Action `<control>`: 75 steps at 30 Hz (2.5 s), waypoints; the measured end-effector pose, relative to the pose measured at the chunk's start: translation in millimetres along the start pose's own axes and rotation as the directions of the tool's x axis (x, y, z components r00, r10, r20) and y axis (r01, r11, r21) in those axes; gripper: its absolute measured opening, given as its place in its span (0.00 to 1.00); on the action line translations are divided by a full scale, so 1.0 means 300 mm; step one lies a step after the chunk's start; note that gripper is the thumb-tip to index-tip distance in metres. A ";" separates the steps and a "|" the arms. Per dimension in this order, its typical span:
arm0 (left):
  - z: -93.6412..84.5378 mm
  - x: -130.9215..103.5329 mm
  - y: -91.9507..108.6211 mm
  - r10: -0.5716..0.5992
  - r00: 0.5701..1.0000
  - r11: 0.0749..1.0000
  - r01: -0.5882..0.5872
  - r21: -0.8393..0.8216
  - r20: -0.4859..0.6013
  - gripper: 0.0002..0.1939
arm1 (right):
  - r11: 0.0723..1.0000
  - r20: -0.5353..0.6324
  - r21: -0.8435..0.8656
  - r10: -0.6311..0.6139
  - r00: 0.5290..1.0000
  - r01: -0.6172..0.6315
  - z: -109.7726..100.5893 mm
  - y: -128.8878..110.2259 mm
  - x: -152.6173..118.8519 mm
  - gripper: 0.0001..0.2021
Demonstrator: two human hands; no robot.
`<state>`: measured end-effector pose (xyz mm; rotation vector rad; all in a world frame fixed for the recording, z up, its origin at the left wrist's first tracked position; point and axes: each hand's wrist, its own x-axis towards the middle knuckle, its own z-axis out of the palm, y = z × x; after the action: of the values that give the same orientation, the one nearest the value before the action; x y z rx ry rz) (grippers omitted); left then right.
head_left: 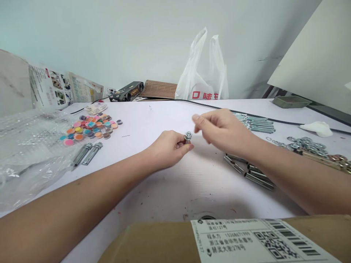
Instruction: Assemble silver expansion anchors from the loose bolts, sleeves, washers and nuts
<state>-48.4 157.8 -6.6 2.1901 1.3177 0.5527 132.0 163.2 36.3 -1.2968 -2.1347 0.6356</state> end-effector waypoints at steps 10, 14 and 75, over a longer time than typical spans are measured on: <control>0.008 0.007 -0.011 0.016 0.999 0.999 -0.014 0.049 -0.028 0.15 | 0.966 0.094 -0.157 -0.191 0.977 0.204 0.042 0.011 -0.007 0.12; 0.012 0.006 -0.006 0.039 0.999 0.999 -0.037 0.040 -0.036 0.14 | 0.961 0.056 -0.239 -0.133 0.990 0.142 0.055 0.000 -0.014 0.13; -0.297 -0.206 -0.027 -0.569 0.767 0.515 0.613 0.599 -0.297 0.24 | 0.876 0.181 -0.449 -0.105 0.978 0.177 -0.214 0.030 -0.015 0.21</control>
<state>-133.2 125.4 53.2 1.9716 2.4596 -0.1863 182.5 169.9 76.6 -1.3421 -2.5880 0.1619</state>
